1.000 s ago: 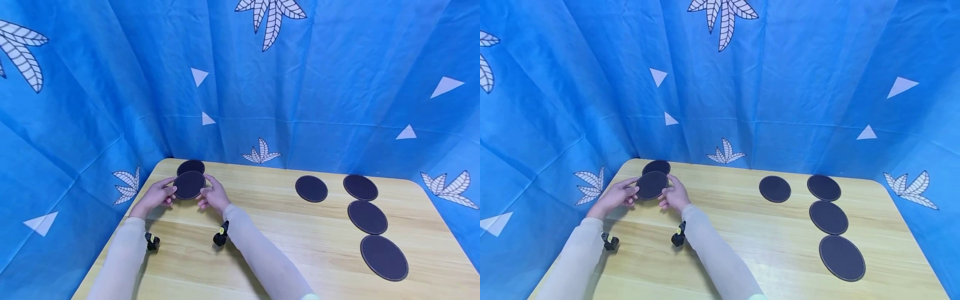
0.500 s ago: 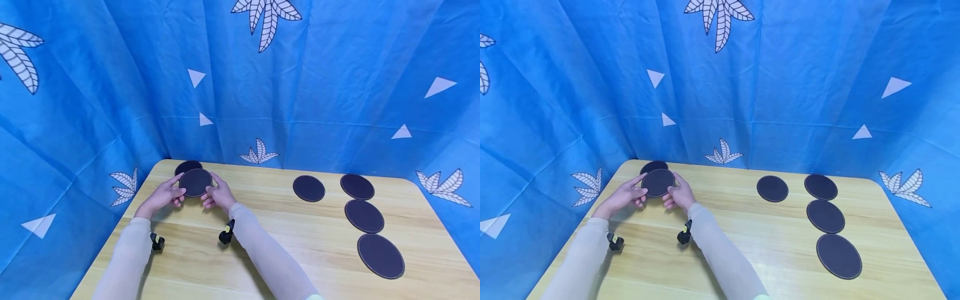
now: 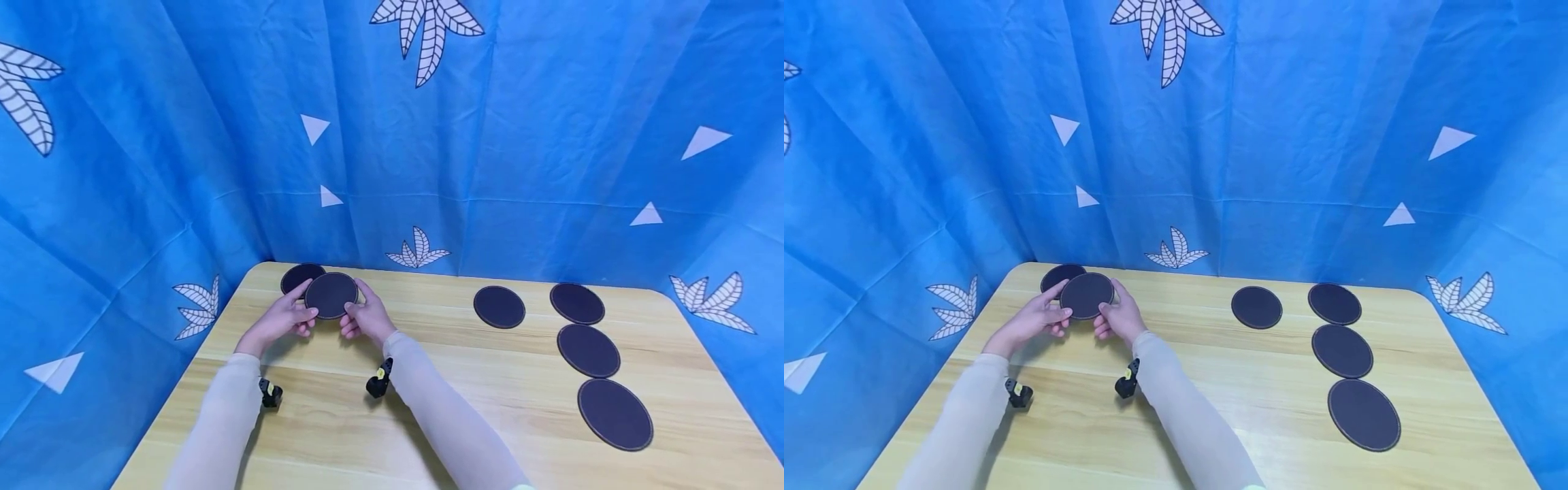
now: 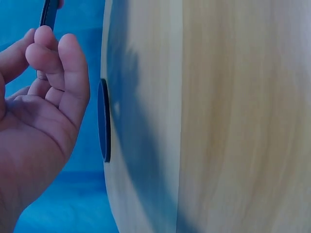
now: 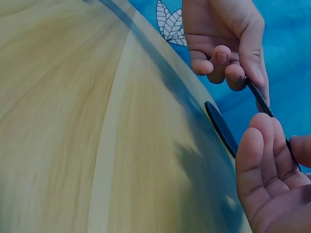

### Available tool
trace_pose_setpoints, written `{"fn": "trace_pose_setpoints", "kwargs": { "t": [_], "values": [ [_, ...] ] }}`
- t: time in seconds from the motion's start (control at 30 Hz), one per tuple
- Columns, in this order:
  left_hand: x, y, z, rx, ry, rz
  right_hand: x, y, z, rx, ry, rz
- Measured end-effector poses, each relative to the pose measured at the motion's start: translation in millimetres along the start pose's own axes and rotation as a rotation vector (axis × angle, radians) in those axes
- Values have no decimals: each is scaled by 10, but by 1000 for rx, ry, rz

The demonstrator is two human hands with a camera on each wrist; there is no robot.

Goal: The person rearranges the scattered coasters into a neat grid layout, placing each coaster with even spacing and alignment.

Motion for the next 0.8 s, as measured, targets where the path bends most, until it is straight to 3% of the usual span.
{"fn": "trace_pose_setpoints", "kwargs": {
  "t": [0.8],
  "values": [
    [-316, -491, 5, -21, 34, -5, 143, 519, -30, 18, -29, -59]
  ]
}}
Point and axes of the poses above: each hand's wrist, its own x-axis away from the middle knuckle, its own y-axis out of the back of the hand, z = x × y, the point moved 7 cm from there along -x, towards the middle knuckle, and after that the axes turned 6 degrees about -y, right-handed, at the moved point
